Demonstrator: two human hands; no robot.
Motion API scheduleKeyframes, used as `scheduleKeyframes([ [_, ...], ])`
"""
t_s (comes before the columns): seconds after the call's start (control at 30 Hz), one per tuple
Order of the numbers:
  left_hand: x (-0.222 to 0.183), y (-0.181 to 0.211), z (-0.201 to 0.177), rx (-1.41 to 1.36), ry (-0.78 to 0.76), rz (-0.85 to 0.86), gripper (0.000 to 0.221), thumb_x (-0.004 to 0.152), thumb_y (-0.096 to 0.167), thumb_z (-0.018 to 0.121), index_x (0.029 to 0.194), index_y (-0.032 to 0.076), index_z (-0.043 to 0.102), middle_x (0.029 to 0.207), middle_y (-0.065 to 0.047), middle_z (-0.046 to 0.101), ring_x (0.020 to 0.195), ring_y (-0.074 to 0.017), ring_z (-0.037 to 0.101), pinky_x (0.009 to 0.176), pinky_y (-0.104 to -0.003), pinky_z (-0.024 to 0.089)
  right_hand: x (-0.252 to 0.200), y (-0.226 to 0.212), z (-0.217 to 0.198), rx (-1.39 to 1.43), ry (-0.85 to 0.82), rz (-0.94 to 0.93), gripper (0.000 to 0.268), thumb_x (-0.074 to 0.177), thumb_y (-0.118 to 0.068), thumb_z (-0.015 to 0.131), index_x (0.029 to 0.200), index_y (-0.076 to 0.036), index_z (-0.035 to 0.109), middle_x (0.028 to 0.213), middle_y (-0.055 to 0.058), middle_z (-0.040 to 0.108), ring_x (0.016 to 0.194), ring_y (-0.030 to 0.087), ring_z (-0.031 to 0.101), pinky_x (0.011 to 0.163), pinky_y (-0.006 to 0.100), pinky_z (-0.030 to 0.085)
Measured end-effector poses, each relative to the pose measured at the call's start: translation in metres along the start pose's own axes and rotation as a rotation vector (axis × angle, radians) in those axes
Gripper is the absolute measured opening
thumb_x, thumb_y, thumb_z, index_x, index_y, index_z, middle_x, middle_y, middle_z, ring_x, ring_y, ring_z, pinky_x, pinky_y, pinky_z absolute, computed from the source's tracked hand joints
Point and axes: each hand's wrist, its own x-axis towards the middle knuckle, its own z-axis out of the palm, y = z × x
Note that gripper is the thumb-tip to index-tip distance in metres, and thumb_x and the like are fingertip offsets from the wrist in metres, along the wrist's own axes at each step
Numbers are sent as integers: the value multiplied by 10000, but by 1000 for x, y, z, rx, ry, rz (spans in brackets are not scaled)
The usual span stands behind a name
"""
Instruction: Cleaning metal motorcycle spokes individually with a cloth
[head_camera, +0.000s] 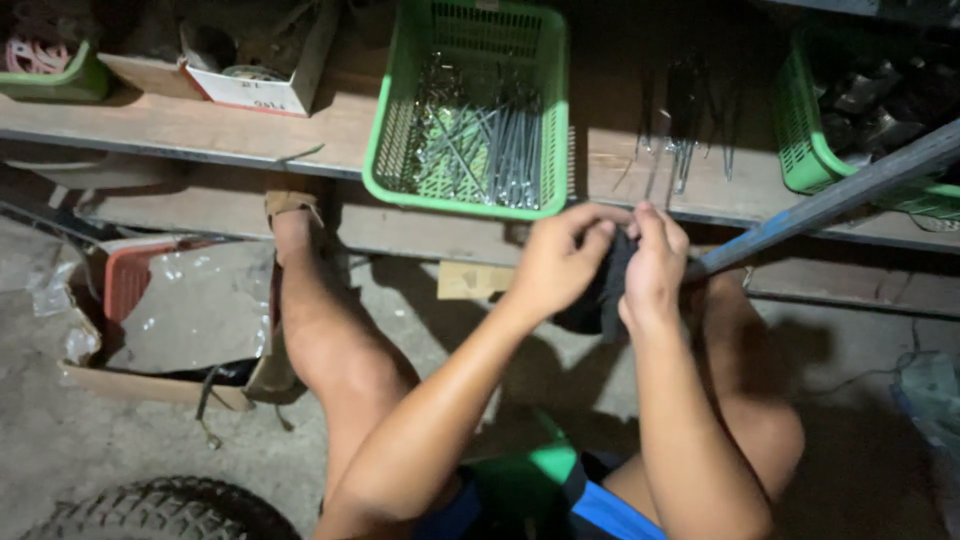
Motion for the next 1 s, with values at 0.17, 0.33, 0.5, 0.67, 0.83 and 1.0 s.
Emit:
scheduleKeyframes([
  [0.17,6,12,-43,582,140,296,349,946,217,694,1294,209,678,1227,-85,664,1190,-358,602,971,-481,504,-15,-22,-11,92,-369,15,400,981,-224,593,614,-138,461,664,26,562,666,141,551,593,234,373],
  [0.33,2,17,-65,865,70,393,255,982,227,669,1229,180,713,1362,-49,625,1390,-312,443,1049,-506,337,-13,-38,-31,425,-688,166,362,904,-192,578,601,-162,384,546,36,471,481,176,497,416,303,281],
  [0.5,0,12,-79,875,-33,327,172,1033,334,575,1075,200,675,954,-32,747,1010,-247,725,922,-441,450,24,-16,-52,968,-922,531,407,975,-391,474,622,-227,355,532,-46,290,449,109,317,421,285,259],
  [0.67,-7,23,-91,767,-81,179,154,1002,281,579,1067,192,687,879,-82,762,901,-333,750,764,-477,534,31,-15,-48,1055,-781,552,438,1012,-380,542,628,-208,420,569,-54,279,480,99,347,466,249,281],
  [0.83,-13,37,-91,713,-5,-17,221,1016,294,536,1019,172,720,750,-134,738,808,-396,744,708,-522,563,17,-48,-31,1122,-548,578,442,1037,-397,550,675,-185,412,594,-81,258,507,75,341,495,225,275],
  [1.0,-14,45,-87,459,36,-118,285,1019,299,528,941,100,716,718,-216,713,866,-463,723,725,-566,548,24,-41,-17,710,80,578,213,830,-276,781,885,-75,736,838,101,765,721,226,767,684,319,625],
])
